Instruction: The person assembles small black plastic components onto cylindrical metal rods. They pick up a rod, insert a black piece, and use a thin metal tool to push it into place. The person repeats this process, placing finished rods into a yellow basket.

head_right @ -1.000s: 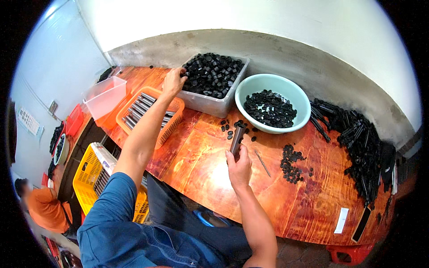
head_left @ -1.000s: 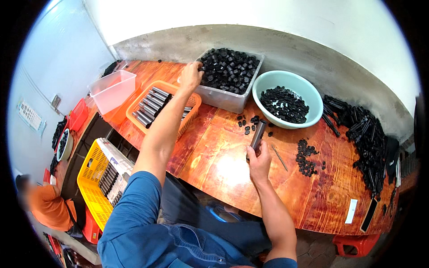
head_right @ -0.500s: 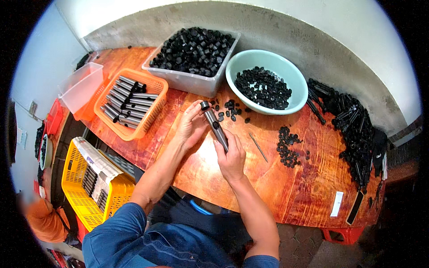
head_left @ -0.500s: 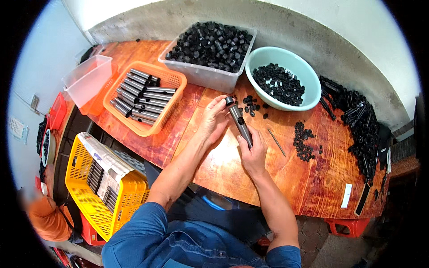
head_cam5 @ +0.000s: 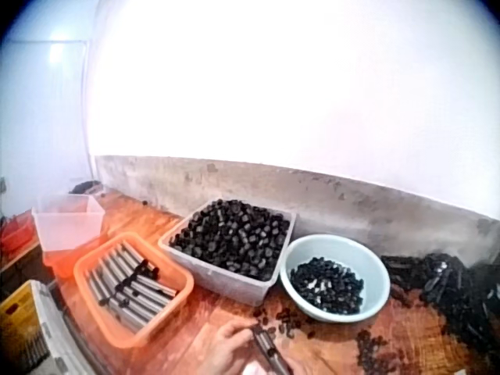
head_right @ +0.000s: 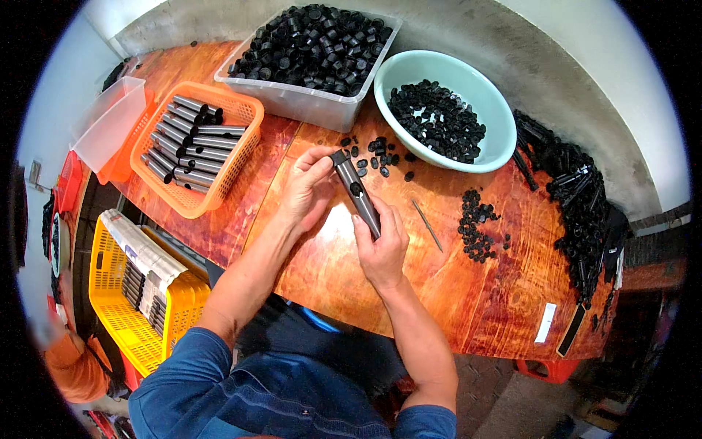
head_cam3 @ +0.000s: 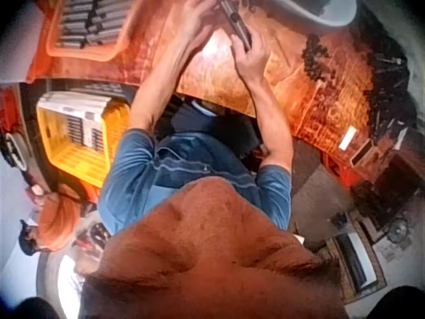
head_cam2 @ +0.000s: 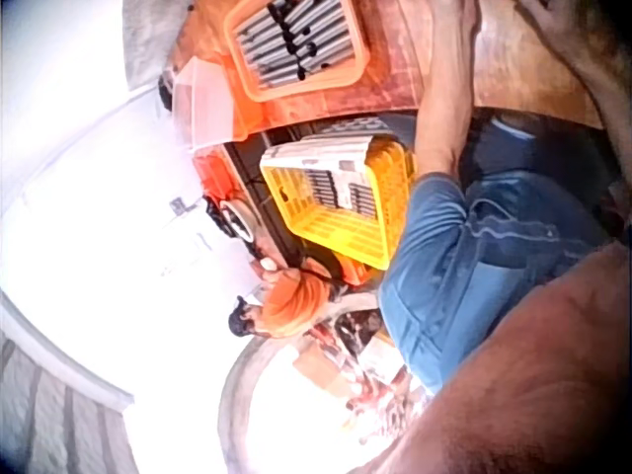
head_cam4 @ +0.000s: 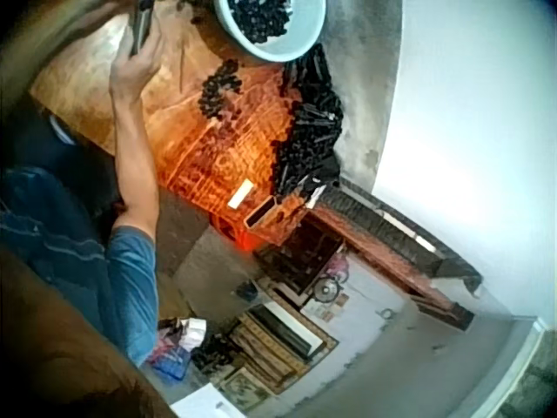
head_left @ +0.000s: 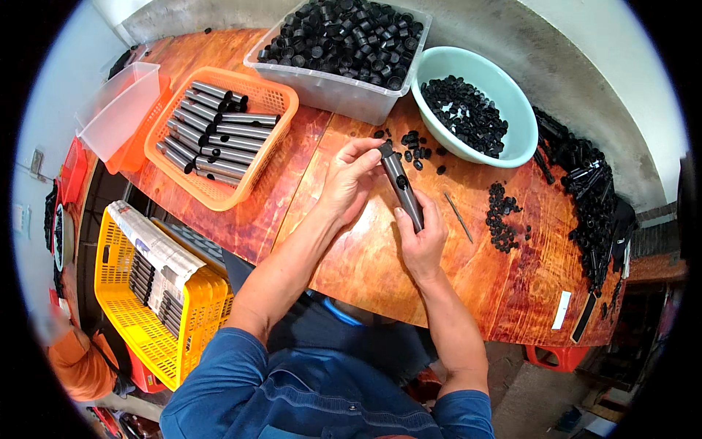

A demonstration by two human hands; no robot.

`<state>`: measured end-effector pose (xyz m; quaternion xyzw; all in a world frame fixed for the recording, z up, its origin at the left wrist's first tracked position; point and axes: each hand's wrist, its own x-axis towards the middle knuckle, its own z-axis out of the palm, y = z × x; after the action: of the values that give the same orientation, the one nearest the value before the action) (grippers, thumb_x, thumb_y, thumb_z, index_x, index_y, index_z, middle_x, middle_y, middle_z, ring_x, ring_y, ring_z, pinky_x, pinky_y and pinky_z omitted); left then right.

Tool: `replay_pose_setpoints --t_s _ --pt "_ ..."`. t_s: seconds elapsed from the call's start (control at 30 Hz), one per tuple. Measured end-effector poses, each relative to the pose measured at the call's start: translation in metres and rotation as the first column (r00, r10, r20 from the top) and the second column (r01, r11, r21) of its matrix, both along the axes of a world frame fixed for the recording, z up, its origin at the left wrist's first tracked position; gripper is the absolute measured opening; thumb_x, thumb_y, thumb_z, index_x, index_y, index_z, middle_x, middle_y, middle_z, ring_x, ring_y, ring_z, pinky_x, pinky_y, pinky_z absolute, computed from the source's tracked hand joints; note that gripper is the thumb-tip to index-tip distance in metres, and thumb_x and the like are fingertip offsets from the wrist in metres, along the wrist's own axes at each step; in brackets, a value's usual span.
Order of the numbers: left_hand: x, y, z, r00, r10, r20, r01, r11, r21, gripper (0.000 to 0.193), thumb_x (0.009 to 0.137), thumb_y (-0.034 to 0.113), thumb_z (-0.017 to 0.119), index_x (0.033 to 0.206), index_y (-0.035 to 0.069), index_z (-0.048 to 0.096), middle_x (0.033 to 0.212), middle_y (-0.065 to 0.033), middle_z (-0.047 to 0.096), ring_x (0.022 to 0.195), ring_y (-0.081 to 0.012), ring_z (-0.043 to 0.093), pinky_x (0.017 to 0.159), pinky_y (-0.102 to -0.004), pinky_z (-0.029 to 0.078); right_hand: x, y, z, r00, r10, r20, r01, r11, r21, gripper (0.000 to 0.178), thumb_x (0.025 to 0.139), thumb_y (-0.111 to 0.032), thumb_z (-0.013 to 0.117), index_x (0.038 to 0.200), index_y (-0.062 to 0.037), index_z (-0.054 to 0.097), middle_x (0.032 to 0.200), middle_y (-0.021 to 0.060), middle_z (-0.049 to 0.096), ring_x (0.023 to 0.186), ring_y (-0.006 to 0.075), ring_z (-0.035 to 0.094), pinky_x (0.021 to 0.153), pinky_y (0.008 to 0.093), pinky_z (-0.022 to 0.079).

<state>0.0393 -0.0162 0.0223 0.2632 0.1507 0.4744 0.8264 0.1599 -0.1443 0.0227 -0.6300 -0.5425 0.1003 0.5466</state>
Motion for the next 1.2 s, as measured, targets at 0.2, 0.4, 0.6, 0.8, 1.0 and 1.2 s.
replay_pose_setpoints --t_s 0.2,0.4,0.6,0.8,1.0,1.2 --pt "0.001 0.002 -0.002 0.995 -0.038 -0.097 0.043 0.998 0.053 0.018 0.095 0.019 0.071 0.111 0.009 0.068 0.105 -0.0036 0.070 0.096 -0.0152 0.063 0.090 -0.0349 0.052 -0.001 0.000 0.003 1.000 -0.009 0.030 0.009 1.000 0.022 0.036 0.085 -0.001 0.070 0.120 0.0027 0.062 0.105 0.0201 0.067 0.092 0.0335 0.067 0.081 0.0402 0.054" --pt "0.003 0.000 -0.003 0.996 -0.091 0.013 0.092 0.995 -0.035 0.026 0.098 0.032 0.066 0.109 0.009 0.066 0.106 -0.0082 0.065 0.104 -0.0242 0.061 0.095 -0.0437 0.051 -0.003 -0.002 0.004 0.994 -0.048 0.097 0.047 0.999 0.014 0.037 0.084 -0.003 0.073 0.119 0.0009 0.062 0.099 0.0175 0.067 0.080 0.0317 0.068 0.069 0.0382 0.055" --pt "0.005 -0.003 0.003 0.948 -0.265 0.177 0.294 0.942 -0.160 0.032 0.098 0.030 0.063 0.121 0.008 0.059 0.099 -0.0106 0.065 0.101 -0.0303 0.061 0.098 -0.0464 0.049 -0.003 -0.002 0.001 0.977 -0.032 0.209 0.020 0.998 0.061 0.037 0.083 -0.006 0.076 0.117 -0.0011 0.063 0.092 0.0170 0.066 0.075 0.0321 0.070 0.062 0.0390 0.056" --pt "0.004 -0.005 -0.001 0.880 -0.425 0.211 0.451 0.888 -0.095 0.041 0.097 0.033 0.063 0.129 0.009 0.055 0.094 -0.0107 0.069 0.102 -0.0322 0.064 0.103 -0.0511 0.046 -0.002 -0.011 0.001 0.987 -0.016 0.159 0.008 0.999 0.047 0.035 0.085 -0.008 0.076 0.117 0.0020 0.064 0.086 0.0183 0.067 0.072 0.0292 0.070 0.062 0.0363 0.055" --pt "-0.001 -0.003 -0.006 0.850 -0.472 0.235 0.497 0.866 -0.060 0.042 0.096 0.033 0.064 0.131 0.011 0.055 0.094 -0.0091 0.072 0.104 -0.0334 0.068 0.111 -0.0573 0.041 0.000 -0.019 0.000 0.916 0.124 -0.382 -0.188 0.973 -0.137 0.031 0.092 -0.013 0.071 0.116 0.0056 0.064 0.081 0.0061 0.066 0.067 0.0143 0.064 0.057 0.0261 0.049" --pt "-0.004 -0.001 -0.002 0.850 -0.467 0.244 0.486 0.874 -0.018 0.035 0.098 0.033 0.061 0.124 0.011 0.057 0.103 -0.0116 0.073 0.110 -0.0356 0.067 0.111 -0.0589 0.041 0.009 -0.018 0.003 0.289 0.150 -0.946 -0.506 0.862 -0.018 0.026 0.093 -0.013 0.070 0.112 0.0033 0.065 0.082 0.0058 0.066 0.066 0.0120 0.062 0.062 0.0281 0.051"
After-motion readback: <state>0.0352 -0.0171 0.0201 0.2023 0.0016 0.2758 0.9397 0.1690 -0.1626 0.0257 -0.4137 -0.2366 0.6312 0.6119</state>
